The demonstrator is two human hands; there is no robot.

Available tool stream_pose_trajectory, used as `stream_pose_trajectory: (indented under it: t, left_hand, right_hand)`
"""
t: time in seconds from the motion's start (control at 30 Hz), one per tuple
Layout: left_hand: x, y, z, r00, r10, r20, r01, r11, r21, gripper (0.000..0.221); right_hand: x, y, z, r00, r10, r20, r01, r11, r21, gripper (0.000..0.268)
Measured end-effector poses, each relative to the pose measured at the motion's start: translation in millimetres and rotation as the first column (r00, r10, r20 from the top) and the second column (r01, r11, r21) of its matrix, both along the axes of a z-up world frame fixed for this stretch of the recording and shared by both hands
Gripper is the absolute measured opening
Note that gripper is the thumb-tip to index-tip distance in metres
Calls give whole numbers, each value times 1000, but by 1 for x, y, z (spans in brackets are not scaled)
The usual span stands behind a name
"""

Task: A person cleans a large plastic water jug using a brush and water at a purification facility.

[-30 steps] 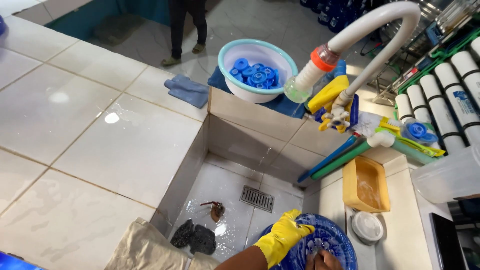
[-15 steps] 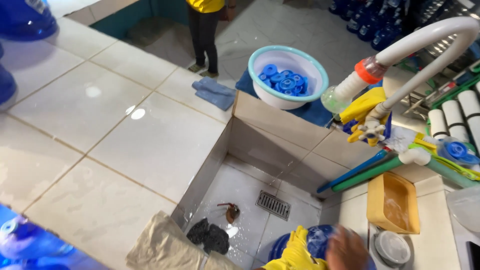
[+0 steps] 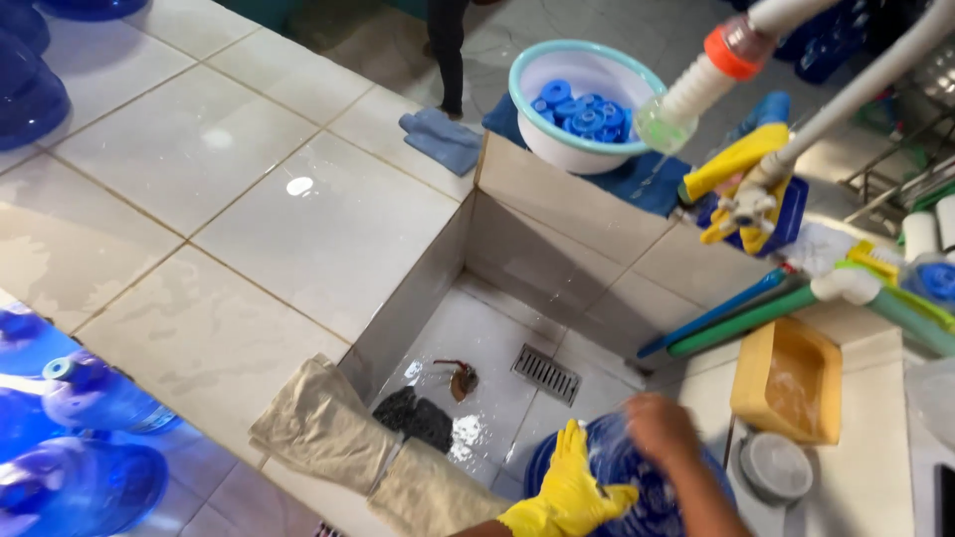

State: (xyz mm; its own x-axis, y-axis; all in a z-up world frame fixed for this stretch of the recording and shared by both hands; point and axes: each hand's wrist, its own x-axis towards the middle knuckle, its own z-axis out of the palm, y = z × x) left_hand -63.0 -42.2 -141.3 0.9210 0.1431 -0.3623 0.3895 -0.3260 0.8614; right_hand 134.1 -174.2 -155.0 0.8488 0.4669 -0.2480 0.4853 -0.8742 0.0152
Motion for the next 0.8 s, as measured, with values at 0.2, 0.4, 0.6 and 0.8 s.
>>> stream_pose_trajectory:
  t: [0.2,0.4,0.6,0.8]
  left_hand:
    - [17,-17,-93,910,387,150,-205,733,-649,135]
    - [-47,-20,-101,982,163,-99,-185,696,-694,108]
    - [-40,16,-33,978,52,-202,-157,822,-548,96]
    - [-23,37,29,969,109,-223,-187,911,-368,96]
  right_hand:
    - [-83,27,12,975,-80,207,29,971,236,60]
    - [-170,-52,28,941,44,337,-77,993,85,58]
    - [-217,31,73,997,-59,43,43,951,306,60]
    - [-175,1,91,949,-315,22,306,933,189,62]
